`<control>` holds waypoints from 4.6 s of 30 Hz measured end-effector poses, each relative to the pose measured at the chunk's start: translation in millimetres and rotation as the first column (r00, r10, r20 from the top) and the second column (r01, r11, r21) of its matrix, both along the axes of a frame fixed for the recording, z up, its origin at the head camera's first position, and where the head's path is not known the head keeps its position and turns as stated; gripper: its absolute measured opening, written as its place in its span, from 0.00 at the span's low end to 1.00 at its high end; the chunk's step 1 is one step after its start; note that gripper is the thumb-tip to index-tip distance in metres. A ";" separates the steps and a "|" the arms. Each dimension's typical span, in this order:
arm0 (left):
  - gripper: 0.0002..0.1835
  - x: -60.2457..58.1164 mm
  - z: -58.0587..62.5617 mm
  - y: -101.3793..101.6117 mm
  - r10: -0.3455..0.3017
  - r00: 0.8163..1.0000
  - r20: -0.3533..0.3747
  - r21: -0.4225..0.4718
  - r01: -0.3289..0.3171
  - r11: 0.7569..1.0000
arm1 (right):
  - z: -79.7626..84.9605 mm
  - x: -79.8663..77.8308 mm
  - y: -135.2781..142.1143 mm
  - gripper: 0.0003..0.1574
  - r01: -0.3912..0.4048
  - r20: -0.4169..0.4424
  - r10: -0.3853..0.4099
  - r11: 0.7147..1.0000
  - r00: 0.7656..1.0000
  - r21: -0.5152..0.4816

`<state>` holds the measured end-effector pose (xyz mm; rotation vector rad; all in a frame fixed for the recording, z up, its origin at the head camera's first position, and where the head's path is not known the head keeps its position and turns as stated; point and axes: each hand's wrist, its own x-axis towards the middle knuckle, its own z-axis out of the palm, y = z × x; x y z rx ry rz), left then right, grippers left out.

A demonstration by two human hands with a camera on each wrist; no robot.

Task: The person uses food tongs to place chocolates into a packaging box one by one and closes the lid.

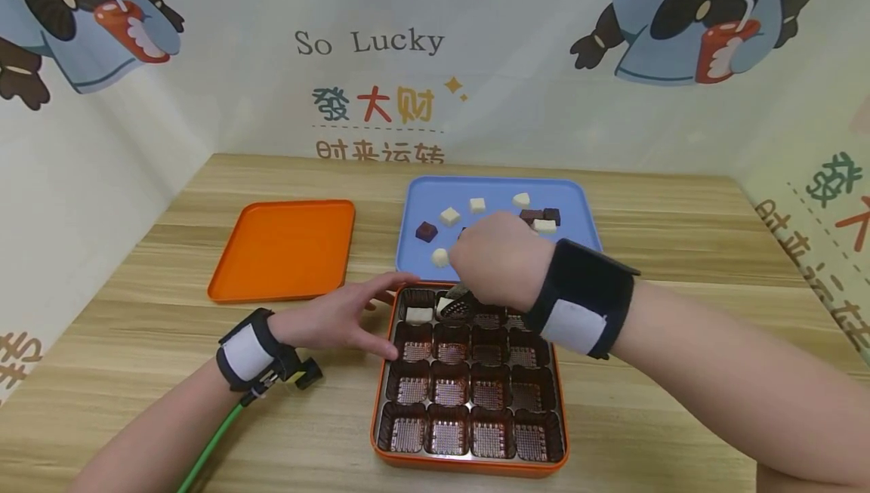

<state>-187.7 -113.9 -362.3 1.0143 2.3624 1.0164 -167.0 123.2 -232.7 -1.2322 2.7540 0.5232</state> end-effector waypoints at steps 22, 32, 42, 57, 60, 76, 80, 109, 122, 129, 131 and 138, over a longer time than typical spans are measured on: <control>0.48 0.1 -1.9 0.4 0.018 1.000 0.004 -0.020 -0.018 1.000 | -23.5 6.1 -57.1 0.16 0.051 -0.239 0.035 0.938 0.970 0.344; 0.49 -0.2 -1.2 0.5 0.009 1.000 -0.001 -0.005 -0.009 1.000 | -2.0 6.2 -33.2 0.18 -0.023 -0.134 0.044 0.988 0.990 0.150; 0.49 0.8 -0.2 0.8 0.018 1.000 -0.006 -0.013 -0.018 1.000 | 13.8 -5.8 21.6 0.15 0.160 0.117 -0.152 0.985 0.981 -0.061; 0.49 0.5 -0.1 1.8 0.019 1.000 0.011 -0.008 -0.019 1.000 | -32.5 -45.4 140.1 0.25 0.403 0.175 -0.367 0.878 0.913 -0.257; 0.49 0.1 -0.1 2.6 0.014 1.000 0.006 -0.009 -0.014 1.000 | -42.8 -52.1 158.0 0.25 0.410 0.163 -0.379 0.877 0.911 -0.252; 0.48 0.1 -1.0 3.5 0.016 1.000 0.015 -0.001 -0.016 1.000 | -62.8 -66.5 178.3 0.25 0.417 0.181 -0.384 0.885 0.906 -0.209; 0.48 0.6 -0.5 3.3 0.019 1.000 0.009 -0.009 -0.019 1.000 | -63.7 -66.9 177.2 0.22 0.392 0.161 -0.362 0.892 0.918 -0.226; 0.49 1.2 0.9 0.1 0.034 0.999 0.007 -0.019 -0.034 0.999 | -14.7 -7.6 112.3 0.18 0.130 -0.031 -0.148 0.935 0.988 -0.330; 0.48 0.0 -0.3 1.0 0.023 1.000 0.010 -0.018 -0.022 1.000 | -17.5 9.7 60.9 0.13 0.042 -0.090 -0.055 0.990 0.994 -0.137; 0.48 0.5 0.6 1.1 0.024 1.000 0.001 -0.022 -0.024 0.999 | -19.9 12.4 41.7 0.25 -0.054 -0.218 0.029 0.993 0.976 -0.109; 0.48 0.9 0.8 0.8 0.025 1.000 0.004 -0.019 -0.025 1.000 | -21.3 12.0 36.5 0.26 -0.069 -0.230 0.046 0.993 0.972 -0.096; 0.47 2.0 -1.2 0.6 0.035 0.999 0.024 0.000 -0.035 0.999 | -34.0 8.2 23.3 0.28 -0.156 -0.334 0.141 0.988 0.932 -0.018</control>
